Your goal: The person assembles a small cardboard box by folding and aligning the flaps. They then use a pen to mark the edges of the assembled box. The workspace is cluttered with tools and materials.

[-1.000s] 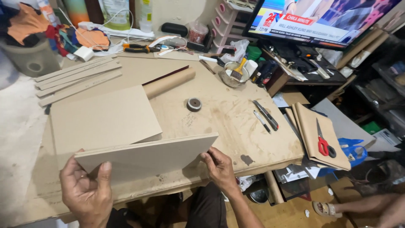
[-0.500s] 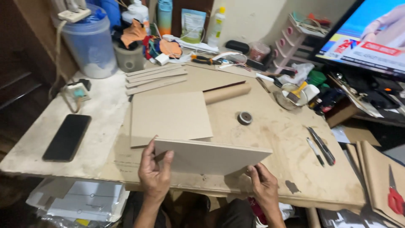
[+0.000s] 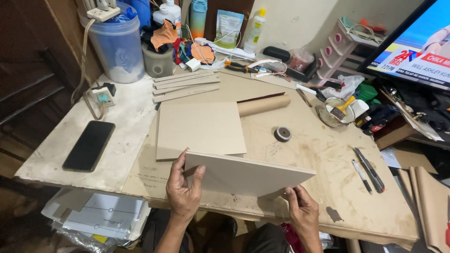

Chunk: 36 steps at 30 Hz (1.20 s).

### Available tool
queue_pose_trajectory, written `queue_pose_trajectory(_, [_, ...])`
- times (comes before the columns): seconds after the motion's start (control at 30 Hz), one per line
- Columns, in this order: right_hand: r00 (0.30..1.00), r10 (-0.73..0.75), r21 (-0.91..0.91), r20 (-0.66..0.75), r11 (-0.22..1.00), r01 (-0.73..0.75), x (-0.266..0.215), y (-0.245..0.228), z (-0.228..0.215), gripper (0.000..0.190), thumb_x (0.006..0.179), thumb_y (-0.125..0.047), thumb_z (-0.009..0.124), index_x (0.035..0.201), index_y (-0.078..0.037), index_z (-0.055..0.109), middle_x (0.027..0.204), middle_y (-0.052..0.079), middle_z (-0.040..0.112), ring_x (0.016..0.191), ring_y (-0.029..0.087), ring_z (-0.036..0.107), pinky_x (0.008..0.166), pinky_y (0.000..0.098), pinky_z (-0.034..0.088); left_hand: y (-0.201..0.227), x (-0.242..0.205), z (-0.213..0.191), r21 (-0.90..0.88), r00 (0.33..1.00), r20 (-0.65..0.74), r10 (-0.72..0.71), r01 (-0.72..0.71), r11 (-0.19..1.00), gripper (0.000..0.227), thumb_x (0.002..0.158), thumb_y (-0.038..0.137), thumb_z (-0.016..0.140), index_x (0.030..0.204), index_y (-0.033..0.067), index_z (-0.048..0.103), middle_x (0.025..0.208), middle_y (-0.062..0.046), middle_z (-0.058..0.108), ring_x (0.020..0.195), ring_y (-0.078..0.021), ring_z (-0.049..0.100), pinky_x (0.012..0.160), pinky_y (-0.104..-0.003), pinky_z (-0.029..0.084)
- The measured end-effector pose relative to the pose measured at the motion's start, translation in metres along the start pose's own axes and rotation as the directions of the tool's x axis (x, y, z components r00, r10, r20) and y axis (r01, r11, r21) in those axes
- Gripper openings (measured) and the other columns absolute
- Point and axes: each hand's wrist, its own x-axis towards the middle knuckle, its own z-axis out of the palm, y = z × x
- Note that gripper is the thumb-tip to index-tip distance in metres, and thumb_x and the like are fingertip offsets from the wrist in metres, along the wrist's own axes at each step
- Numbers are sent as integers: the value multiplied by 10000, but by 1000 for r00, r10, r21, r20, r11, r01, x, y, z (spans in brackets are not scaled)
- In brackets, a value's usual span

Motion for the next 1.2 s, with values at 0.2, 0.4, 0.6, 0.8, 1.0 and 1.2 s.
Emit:
queue_pose_trajectory(0.2, [999, 31, 2, -36, 1000, -31, -1, 19, -2, 193, 963, -189, 684, 896, -18, 745, 819, 25, 710, 814, 123, 730, 872, 307, 685, -14, -4, -1, -35, 1000, -23, -1, 0, 999, 550, 920, 138, 717, 1402, -47, 527, 1443, -232, 597, 1388, -310, 564, 1198, -346, 451])
queue_pose_trajectory(0.4, [944, 228, -165, 239, 967, -192, 7, 22, 2, 214, 907, -265, 781, 820, -70, 770, 641, -20, 466, 608, 119, 422, 558, 258, 330, -26, -6, -20, -5, 963, 126, -240, 242, 970, 520, 913, 253, 700, 1358, 15, 576, 1269, -165, 734, 1157, -245, 725, 1011, -304, 597])
queue_pose_trajectory(0.6, [947, 169, -32, 275, 985, -167, 21, -2, 18, 381, 959, -285, 728, 726, -122, 476, 709, -32, 355, 658, 118, 357, 634, 267, 299, -17, 19, -36, 418, 808, 146, -571, 473, 776, 788, 830, 587, 597, 1453, 111, 522, 1350, -150, 677, 1162, -284, 713, 919, -445, 642])
queue_pose_trajectory(0.8, [879, 388, 0, 277, 915, -404, 53, -49, 66, 585, 875, -383, 638, 1358, -56, 675, 1313, 106, 759, 1176, 217, 721, 952, 350, 591, 16, 59, -42, 564, 631, 13, -776, 636, 526, 642, 905, 513, 610, 1451, 182, 535, 1312, -88, 682, 1084, -259, 701, 931, -444, 601])
queue_pose_trajectory(1.0, [779, 593, -28, 202, 799, -601, 52, -55, 49, 1034, 749, -574, 636, 1600, -95, 297, 1650, 126, 388, 1523, 276, 389, 1257, 456, 279, -7, 91, -48, 581, 792, 101, -603, 445, 682, 420, 846, 445, 753, 1143, 148, 742, 1178, -53, 747, 1034, -217, 724, 900, -366, 573])
queue_pose_trajectory(1.2, [666, 734, 32, -130, 675, -737, 22, -101, -3, 1035, 726, -538, 595, 1620, -135, 264, 1669, 124, 325, 1525, 312, 357, 1264, 545, 252, -113, 187, -54, 662, 792, -54, -608, 484, 572, 1063, 699, 686, 758, 1510, 93, 411, 1376, -198, 620, 1255, -349, 600, 1038, -390, 427])
